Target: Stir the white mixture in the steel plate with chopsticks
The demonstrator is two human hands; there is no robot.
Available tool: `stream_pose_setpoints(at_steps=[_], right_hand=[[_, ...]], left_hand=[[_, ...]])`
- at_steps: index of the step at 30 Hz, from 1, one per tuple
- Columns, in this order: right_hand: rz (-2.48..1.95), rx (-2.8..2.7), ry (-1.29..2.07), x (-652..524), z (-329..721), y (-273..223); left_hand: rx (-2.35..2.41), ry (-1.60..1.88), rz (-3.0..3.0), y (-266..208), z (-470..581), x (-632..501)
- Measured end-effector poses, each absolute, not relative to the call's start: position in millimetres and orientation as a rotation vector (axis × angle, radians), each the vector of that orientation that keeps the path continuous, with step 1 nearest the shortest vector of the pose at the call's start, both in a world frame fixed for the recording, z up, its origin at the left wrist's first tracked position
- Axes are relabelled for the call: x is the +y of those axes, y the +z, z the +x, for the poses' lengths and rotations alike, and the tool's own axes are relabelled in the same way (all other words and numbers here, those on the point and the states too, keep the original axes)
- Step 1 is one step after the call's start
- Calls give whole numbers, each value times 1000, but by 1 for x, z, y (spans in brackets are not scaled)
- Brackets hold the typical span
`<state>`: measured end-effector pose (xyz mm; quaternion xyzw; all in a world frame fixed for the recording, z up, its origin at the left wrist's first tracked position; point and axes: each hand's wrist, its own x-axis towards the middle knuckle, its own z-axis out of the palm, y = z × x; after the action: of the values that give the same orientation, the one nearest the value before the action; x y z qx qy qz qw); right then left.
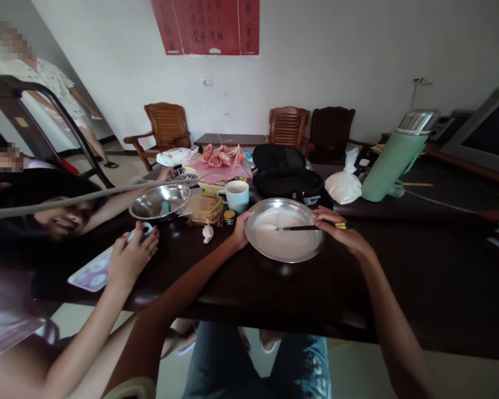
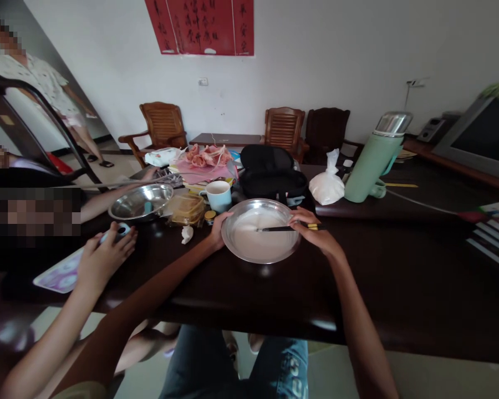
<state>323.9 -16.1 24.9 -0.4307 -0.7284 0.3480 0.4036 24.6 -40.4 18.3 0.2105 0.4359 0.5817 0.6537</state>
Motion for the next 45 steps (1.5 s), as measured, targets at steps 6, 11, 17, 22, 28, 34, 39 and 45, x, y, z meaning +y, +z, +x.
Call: stream_pose_setpoints(at_steps=[6,11,17,22,28,34,39,45], right_hand=[[-1061,-1924,1022,-23,353,36],[-1087,-1933,979,-18,316,20],[-1192,-1767,883,-9,345,21],[-1088,-1950,1016,-21,350,33],[-1154,-1876,950,-14,316,13],[-1158,-1827,922,-10,352,23],[-1079,-1988,1049,-21,348,32],[-1136,-1908,937,-14,318,13]], left_hand=[[974,1304,484,18,24,-40],[948,1329,484,13,22,-37],[909,1323,454,10,22,-34],[908,1327,445,5,20,-32],[928,1350,462,1,19,-29],[905,1325,449,6,19,-33],[917,1327,413,10,21,-33],[923,1349,399,11,23,-33]])
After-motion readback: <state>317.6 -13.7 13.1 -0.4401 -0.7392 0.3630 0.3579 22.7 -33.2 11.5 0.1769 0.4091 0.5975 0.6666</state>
